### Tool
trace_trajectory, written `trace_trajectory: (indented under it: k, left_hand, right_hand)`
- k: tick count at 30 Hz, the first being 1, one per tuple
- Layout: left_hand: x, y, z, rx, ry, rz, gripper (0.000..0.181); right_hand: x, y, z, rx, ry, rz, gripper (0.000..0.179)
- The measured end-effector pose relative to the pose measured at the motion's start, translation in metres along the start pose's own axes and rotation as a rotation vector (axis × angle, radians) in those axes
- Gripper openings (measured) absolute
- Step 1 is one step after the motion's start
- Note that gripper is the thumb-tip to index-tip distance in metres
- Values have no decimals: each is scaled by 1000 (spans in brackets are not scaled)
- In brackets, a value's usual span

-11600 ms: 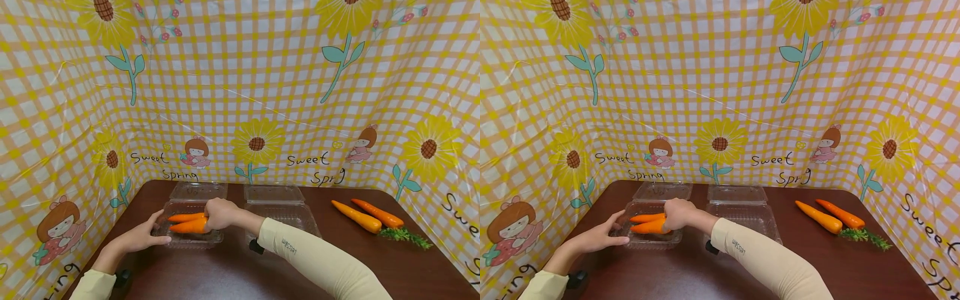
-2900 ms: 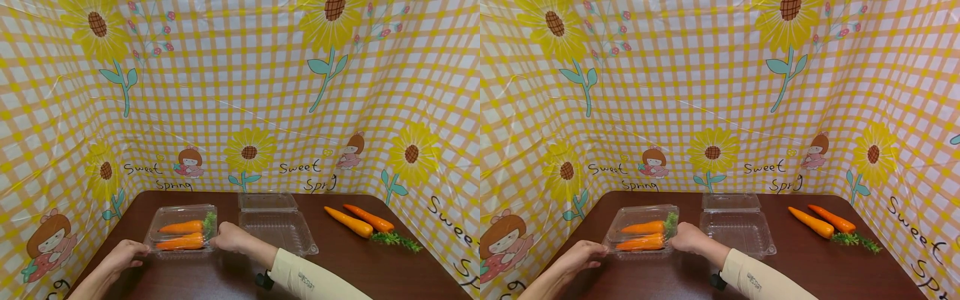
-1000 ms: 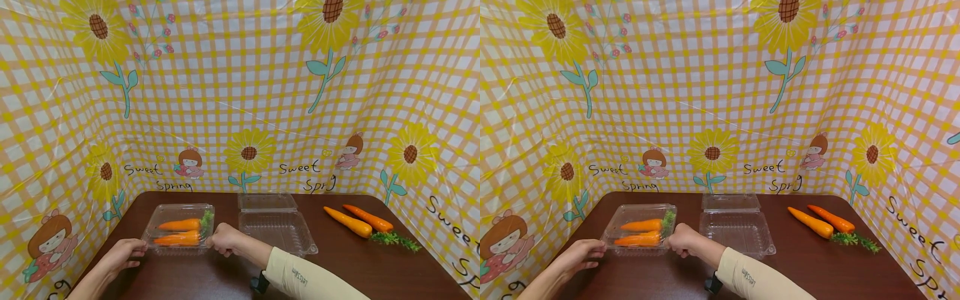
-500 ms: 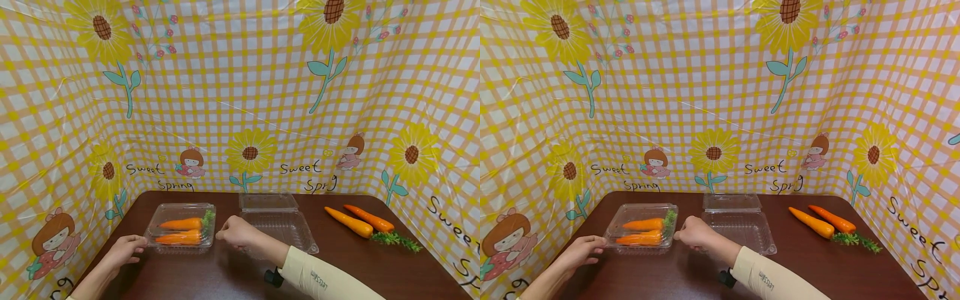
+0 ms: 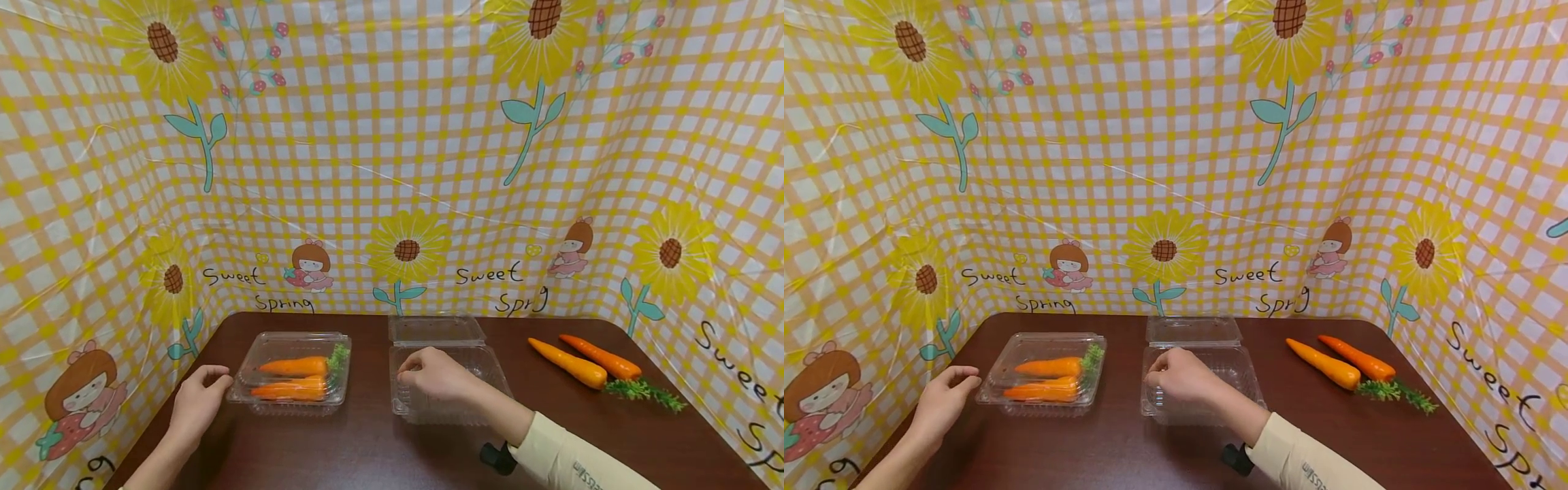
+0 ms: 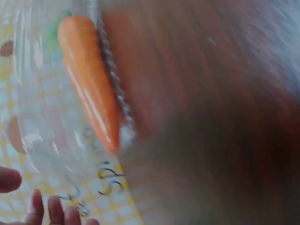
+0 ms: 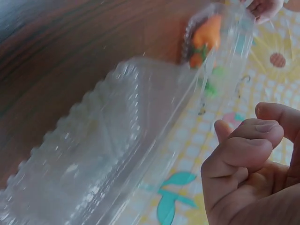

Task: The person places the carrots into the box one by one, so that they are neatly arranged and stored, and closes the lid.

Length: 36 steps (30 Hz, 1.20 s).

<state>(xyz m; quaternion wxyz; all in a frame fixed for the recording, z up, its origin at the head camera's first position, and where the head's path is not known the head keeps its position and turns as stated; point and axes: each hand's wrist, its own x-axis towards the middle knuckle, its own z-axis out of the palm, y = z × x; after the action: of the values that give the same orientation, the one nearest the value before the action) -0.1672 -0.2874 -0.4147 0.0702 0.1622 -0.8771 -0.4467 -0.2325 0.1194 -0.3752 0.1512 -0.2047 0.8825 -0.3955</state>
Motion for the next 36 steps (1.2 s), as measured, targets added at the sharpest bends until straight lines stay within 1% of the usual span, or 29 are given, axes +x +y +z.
trace_trajectory:
  k: [2,6,10,13,16,18,20,22,25,27,30,32,36]
  left_hand:
    - [-5,9,4,36,57,51,36]
    - [-12,26,14,51,143,167,26]
    - [-19,41,25,41,193,269,18]
    - [-26,52,33,22,195,372,15]
    - [-31,61,42,-2,184,495,12]
    - [-33,67,49,-20,171,573,14]
    - [-34,72,57,-36,151,639,17]
    - [-35,78,65,-51,126,685,21]
    - [-38,88,76,-72,73,697,23]
    - [-40,95,84,-77,38,685,24]
    - [-45,102,94,-71,-31,658,23]
    - [-49,106,101,-59,-94,639,23]
    - [-56,112,116,-32,-252,600,24]
  right_hand:
    - [-4,5,-7,0,20,11,28]
    - [-8,12,-20,-9,71,24,27]
    - [-14,19,-30,-28,135,40,24]
    - [-19,25,-37,-38,164,54,22]
    - [-24,33,-45,-44,187,58,21]
    - [-28,38,-50,-36,201,71,22]
    - [-31,44,-56,-22,213,81,23]
    - [-35,49,-61,-15,227,85,25]
    - [-39,56,-67,-3,241,95,26]
    - [-42,61,-70,-1,244,96,28]
    - [-46,68,-75,21,244,121,30]
    - [-49,73,-78,24,245,126,31]
    - [-56,82,-85,-4,258,124,32]
